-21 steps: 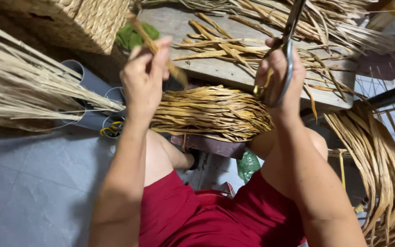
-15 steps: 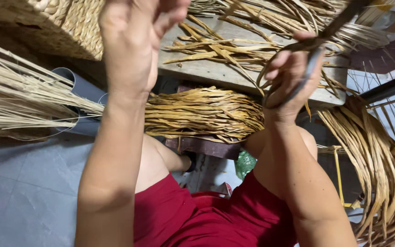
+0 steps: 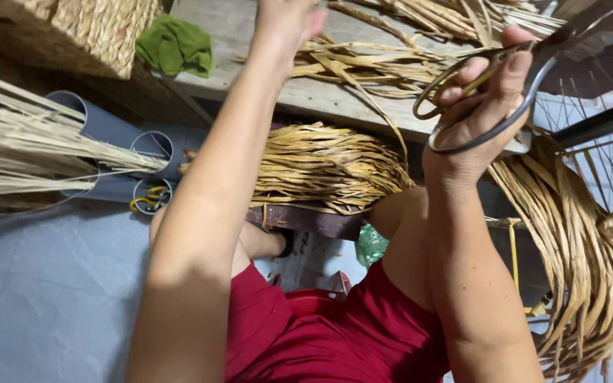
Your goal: The person sits on the floor and trims dried palm leaf strips with scissors, cutting off ends and edges one strip at a time and placing the trimmed strips on a pile beside them.
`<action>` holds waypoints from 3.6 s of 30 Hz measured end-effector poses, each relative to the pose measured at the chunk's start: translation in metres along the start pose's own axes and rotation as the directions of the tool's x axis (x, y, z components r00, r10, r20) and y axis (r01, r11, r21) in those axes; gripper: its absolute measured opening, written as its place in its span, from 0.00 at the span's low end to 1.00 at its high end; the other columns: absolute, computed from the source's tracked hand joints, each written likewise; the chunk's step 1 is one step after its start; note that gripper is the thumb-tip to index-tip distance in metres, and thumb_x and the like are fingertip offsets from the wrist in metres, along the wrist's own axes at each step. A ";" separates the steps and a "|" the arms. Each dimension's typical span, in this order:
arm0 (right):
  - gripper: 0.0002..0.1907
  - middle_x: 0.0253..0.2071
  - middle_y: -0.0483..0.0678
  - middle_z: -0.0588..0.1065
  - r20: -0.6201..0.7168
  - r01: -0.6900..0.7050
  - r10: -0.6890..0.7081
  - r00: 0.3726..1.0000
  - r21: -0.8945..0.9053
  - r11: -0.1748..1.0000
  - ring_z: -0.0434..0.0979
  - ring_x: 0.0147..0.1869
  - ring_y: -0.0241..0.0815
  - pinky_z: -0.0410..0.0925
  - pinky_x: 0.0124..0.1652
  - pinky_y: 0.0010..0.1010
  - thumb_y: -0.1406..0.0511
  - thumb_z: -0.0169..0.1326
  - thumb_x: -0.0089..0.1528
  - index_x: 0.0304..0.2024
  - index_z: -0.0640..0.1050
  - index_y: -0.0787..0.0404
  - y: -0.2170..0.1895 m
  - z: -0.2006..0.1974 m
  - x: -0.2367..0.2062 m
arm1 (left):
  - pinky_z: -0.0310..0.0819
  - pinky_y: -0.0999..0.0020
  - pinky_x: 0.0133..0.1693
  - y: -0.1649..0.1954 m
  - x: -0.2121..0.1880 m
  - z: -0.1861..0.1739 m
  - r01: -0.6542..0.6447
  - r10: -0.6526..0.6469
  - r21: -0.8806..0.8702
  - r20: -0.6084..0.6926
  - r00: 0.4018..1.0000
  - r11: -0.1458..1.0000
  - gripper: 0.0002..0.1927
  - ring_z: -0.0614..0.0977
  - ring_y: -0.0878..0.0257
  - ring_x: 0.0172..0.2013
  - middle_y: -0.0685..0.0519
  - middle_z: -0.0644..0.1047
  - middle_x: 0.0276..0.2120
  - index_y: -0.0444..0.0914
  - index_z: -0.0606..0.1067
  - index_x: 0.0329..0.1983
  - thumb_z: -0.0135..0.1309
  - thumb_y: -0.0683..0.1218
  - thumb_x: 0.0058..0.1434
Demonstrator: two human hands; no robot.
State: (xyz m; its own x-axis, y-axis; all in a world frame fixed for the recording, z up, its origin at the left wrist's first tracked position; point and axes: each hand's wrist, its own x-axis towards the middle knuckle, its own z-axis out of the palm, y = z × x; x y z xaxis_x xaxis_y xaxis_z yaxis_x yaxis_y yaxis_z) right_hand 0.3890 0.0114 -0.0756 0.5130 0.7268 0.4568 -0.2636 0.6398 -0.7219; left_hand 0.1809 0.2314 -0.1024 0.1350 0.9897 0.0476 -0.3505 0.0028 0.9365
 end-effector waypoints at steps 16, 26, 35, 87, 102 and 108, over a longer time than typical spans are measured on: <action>0.26 0.32 0.47 0.69 0.095 -0.230 0.228 0.969 0.008 0.973 0.67 0.28 0.37 0.61 0.28 0.26 0.51 0.54 0.75 0.60 0.70 0.67 -0.016 -0.066 -0.081 | 0.78 0.52 0.42 -0.161 -0.217 -0.095 -0.283 -0.047 0.958 0.281 0.959 -0.039 0.09 0.83 0.47 0.41 0.47 0.82 0.38 0.49 0.84 0.33 0.58 0.41 0.53; 0.21 0.32 0.45 0.73 0.080 -0.374 0.385 0.920 -0.121 0.920 0.72 0.28 0.34 0.64 0.28 0.24 0.59 0.60 0.71 0.58 0.72 0.66 -0.032 -0.044 -0.074 | 0.76 0.50 0.40 -0.098 -0.256 -0.046 -0.287 0.294 0.922 0.208 0.933 0.260 0.04 0.81 0.45 0.39 0.47 0.78 0.37 0.40 0.78 0.40 0.60 0.42 0.63; 0.17 0.38 0.49 0.81 0.328 -0.381 0.542 0.774 -0.442 0.812 0.72 0.28 0.34 0.66 0.26 0.23 0.67 0.60 0.66 0.55 0.70 0.63 -0.011 -0.014 -0.047 | 0.78 0.61 0.51 -0.029 -0.291 0.004 -0.476 0.657 0.804 0.147 0.739 0.356 0.14 0.80 0.51 0.50 0.46 0.75 0.49 0.37 0.77 0.52 0.57 0.32 0.65; 0.25 0.39 0.39 0.75 0.689 -0.409 0.703 0.176 -0.598 0.689 0.71 0.41 0.27 0.66 0.40 0.19 0.63 0.69 0.55 0.53 0.79 0.63 -0.045 -0.039 -0.019 | 0.82 0.62 0.49 -0.020 -0.454 0.029 -0.747 0.684 0.608 0.426 0.592 0.268 0.15 0.82 0.52 0.49 0.51 0.78 0.51 0.41 0.79 0.38 0.60 0.30 0.52; 0.28 0.38 0.44 0.79 0.769 -0.581 0.603 0.212 -0.397 0.711 0.77 0.39 0.32 0.66 0.33 0.19 0.57 0.68 0.59 0.56 0.76 0.62 -0.062 -0.030 -0.047 | 0.71 0.58 0.40 0.035 -0.426 -0.009 -0.067 0.576 0.976 -0.067 0.815 0.207 0.12 0.75 0.54 0.34 0.50 0.76 0.31 0.39 0.83 0.52 0.61 0.41 0.66; 0.33 0.47 0.46 0.78 0.819 -0.472 0.573 -0.027 -0.516 0.715 0.77 0.51 0.35 0.72 0.53 0.27 0.56 0.70 0.58 0.59 0.74 0.63 -0.052 -0.026 -0.058 | 0.74 0.72 0.35 0.034 -0.419 -0.008 -0.120 0.605 0.872 -0.224 0.764 0.474 0.07 0.80 0.68 0.31 0.53 0.81 0.35 0.37 0.81 0.51 0.58 0.41 0.71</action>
State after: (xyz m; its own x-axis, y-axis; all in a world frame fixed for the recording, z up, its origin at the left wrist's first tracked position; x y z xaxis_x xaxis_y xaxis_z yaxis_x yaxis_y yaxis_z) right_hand 0.3946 -0.0703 -0.0781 -0.8338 0.5521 -0.0003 -0.0092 -0.0144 -0.9999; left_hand 0.1049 -0.1818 -0.0933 -0.3165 0.7897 0.5256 0.6258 -0.2426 0.7413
